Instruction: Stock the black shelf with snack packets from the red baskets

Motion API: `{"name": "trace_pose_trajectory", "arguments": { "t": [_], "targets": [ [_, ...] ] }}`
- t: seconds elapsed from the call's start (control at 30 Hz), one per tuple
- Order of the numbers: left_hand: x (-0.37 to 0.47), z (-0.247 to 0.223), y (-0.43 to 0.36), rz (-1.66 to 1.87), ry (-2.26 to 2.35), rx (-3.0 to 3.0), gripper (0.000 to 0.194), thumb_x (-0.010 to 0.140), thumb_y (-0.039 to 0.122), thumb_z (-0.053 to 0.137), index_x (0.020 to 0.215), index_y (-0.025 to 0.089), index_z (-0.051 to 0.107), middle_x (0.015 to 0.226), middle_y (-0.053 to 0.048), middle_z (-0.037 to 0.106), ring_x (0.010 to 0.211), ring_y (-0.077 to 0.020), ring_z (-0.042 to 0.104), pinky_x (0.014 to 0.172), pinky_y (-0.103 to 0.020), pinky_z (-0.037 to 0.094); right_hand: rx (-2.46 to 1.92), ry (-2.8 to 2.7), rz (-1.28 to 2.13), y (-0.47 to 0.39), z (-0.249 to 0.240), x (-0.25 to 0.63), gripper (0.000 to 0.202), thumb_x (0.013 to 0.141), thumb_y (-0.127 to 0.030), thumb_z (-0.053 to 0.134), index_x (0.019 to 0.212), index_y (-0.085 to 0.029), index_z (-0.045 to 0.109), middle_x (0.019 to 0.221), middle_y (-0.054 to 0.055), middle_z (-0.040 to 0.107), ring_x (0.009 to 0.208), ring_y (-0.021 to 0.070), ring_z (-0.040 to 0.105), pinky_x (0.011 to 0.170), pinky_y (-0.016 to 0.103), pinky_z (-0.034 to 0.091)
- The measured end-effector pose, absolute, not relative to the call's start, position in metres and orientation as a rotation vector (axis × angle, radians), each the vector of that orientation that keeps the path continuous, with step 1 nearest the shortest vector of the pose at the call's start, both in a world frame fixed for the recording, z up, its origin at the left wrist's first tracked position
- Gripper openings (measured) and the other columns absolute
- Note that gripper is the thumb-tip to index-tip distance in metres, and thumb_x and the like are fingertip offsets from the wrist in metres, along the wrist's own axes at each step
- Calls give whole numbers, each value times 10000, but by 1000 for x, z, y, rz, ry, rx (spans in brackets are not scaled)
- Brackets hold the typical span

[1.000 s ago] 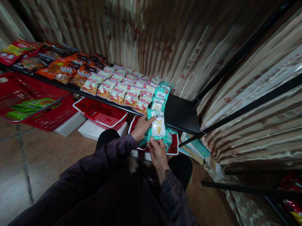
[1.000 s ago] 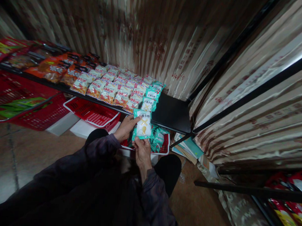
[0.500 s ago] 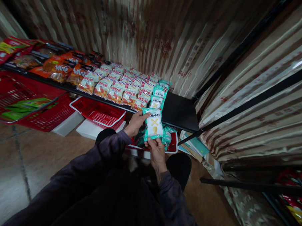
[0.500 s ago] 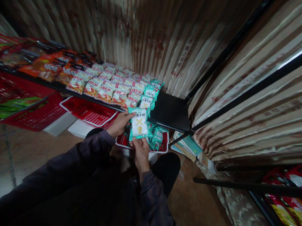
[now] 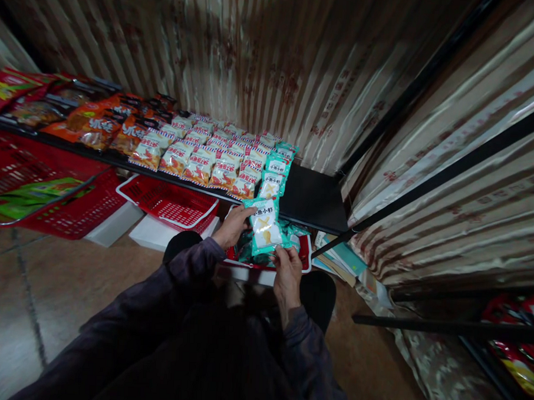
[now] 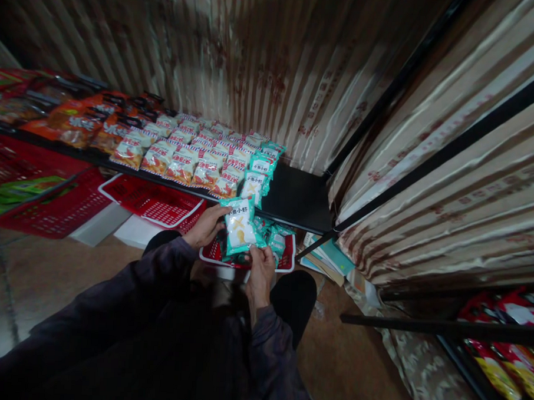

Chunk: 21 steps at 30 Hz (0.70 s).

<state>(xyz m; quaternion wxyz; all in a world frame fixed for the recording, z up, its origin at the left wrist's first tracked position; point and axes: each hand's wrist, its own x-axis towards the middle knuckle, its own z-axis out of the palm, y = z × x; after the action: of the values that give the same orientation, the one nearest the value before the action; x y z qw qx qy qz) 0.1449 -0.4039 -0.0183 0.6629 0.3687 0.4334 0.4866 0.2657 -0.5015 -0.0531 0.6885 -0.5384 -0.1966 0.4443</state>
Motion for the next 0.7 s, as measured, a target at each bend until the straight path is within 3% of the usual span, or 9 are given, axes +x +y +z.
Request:
{"name": "trace_pose_trajectory", "arguments": {
  "t": [0.1,0.27,0.37,0.47,0.57,0.7],
  "targets": [
    [144,-20,-400,1128,992,842,293,636,303,722,885,178,635,905,-37,690,885,-191,637,725,-263,475,-1208,-434,1007,-504,-53,265,248,605,-319,744,757,-208,582,708,-51,614,621,90,566,544,198,507],
    [141,-16,-388,1241,980,997,625,570,152,719,1183,220,617,1141,-50,650,1108,-205,579,941,-293,432,-1166,-389,1013,-507,-54,263,242,588,-286,751,728,-208,570,708,-56,620,670,95,593,636,232,562],
    [138,-10,-381,1234,982,1144,465,621,173,693,1083,227,700,1186,-43,656,1156,-223,556,978,-298,410,-1184,-409,1020,-507,-54,264,239,583,-289,753,718,-207,574,696,-58,622,655,95,589,619,232,561],
    [136,-1,-377,1135,987,1303,251,683,316,716,903,203,759,1040,-45,706,1021,-233,604,903,-292,437,-1206,-487,1032,-509,-54,265,222,596,-298,750,697,-202,577,691,-53,629,652,103,594,625,243,565],
    [135,7,-376,1046,974,1394,246,665,387,754,810,188,764,871,-30,715,856,-206,616,795,-267,442,-1213,-514,1019,-510,-56,266,224,596,-300,749,665,-203,559,651,-66,606,625,98,581,646,253,570],
    [136,7,-374,1064,978,1314,177,625,332,775,708,184,724,687,7,664,689,-150,572,672,-240,415,-1214,-528,1023,-514,-62,268,237,597,-297,753,638,-206,538,568,-99,530,558,77,532,675,255,568]
  ]
}}
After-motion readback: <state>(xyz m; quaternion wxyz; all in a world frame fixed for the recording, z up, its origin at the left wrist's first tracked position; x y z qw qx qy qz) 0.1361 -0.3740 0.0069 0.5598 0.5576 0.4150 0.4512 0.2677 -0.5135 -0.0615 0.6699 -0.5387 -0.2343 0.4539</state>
